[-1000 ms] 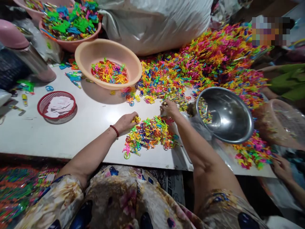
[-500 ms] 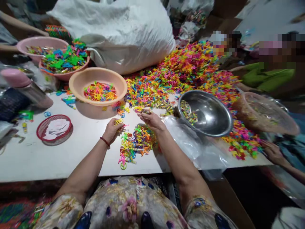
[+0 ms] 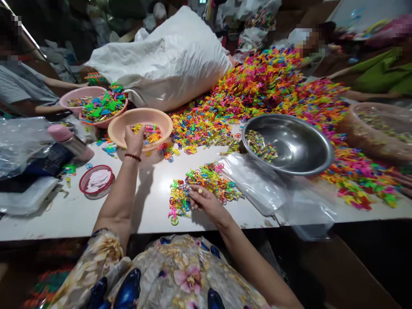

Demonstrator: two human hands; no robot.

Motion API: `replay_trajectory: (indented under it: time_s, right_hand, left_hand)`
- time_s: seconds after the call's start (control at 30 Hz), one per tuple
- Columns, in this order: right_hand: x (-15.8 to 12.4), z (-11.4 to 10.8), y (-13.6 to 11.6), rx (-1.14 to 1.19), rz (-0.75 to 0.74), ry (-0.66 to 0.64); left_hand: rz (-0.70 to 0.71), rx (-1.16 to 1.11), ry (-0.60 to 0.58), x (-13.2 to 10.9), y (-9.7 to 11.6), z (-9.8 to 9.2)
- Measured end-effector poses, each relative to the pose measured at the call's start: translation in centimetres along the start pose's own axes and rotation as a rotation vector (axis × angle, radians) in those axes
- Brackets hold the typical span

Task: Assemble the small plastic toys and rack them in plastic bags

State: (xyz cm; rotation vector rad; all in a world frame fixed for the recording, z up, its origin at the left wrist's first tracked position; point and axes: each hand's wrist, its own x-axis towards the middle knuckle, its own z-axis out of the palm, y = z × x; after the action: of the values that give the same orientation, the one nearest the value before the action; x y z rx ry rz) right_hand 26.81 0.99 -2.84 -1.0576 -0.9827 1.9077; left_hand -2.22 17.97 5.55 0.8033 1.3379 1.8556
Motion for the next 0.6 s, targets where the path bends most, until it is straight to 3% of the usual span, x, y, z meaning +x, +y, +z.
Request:
replay_trajectory:
  time_s: [0.1, 0.3, 0.4, 0.6]
  right_hand:
    - [-0.3, 0.4, 0.2, 0.021, -0.052, 0.051]
    - [-0.1, 0.3, -0.6, -0.221, -0.246, 0.163]
    - [0.0, 0.7, -0.9, -0.392, -0.376, 0.213]
    - [-0.5, 1.8, -0.8, -0.552, -0.474, 0.283]
  left_hand:
    - [-0.046, 0.018, 0.12, -1.0, 0.0, 0.6]
    - [-0.255, -0.05, -0.127, -12.5, -4.5, 1.0]
    - [-0.342, -0.089, -0.257, -17.4, -5.3, 0.9]
    - [-0.338, -0.063, -0.377, -21.3, -5.2, 0.6]
